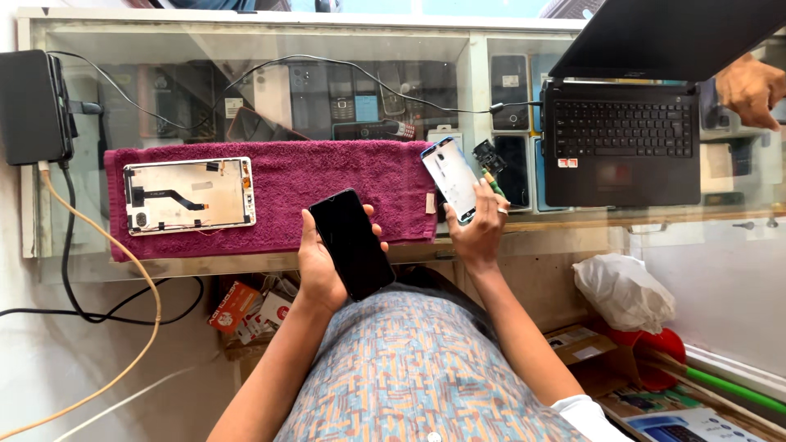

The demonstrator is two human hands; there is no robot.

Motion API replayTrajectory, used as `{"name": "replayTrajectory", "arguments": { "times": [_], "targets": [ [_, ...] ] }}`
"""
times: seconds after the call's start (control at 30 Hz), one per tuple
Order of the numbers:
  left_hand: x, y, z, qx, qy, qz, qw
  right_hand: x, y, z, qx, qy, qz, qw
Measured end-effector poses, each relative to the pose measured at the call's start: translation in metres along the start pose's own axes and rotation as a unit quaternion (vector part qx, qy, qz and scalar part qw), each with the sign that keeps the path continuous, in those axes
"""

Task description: The person pries open the back cover of a smartphone, works on its internal components, and plugs a charging cable into the phone to test it. They then lay the opened phone on a towel on the counter, handle a small battery package, and continue adjusting the phone's internals while a customer stands at the counter.

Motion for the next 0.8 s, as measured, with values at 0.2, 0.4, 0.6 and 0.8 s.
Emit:
{"name": "replayTrajectory", "arguments": {
  "times": [0.2, 0.4, 0.6, 0.8],
  "targets": [
    [-0.018, -0.017, -0.015, -0.022, 0.034, -0.028, 0.999, -0.011, 0.026, 0.001, 0.036, -0.010, -0.051, 0.998],
    [-0.038, -0.048, -0.026, -0.009, 0.022, -0.037, 0.999, -0.019, 0.046, 0.015, -0.008, 0.012, -0.013, 1.000],
    [-0.053, -0.076, -0.021, -0.017, 0.051, -0.082, 0.995, -0.030, 0.028, 0.038, -0.363, -0.238, 0.040, 0.900],
    [-0.071, -0.097, -0.006, -0.059, 0.158, -0.191, 0.967, -0.026, -0.008, 0.058, -0.395, -0.375, 0.120, 0.830]
  ]
}}
Point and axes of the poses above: each hand's wrist, its own x-axis away from the middle knuckle, its own z-axis out of the back of the hand, y = z × x, the point moved 3 cm from there along -x, towards the middle knuckle, and after that the axes turned 5 degrees about x, right-handed, at the moved point
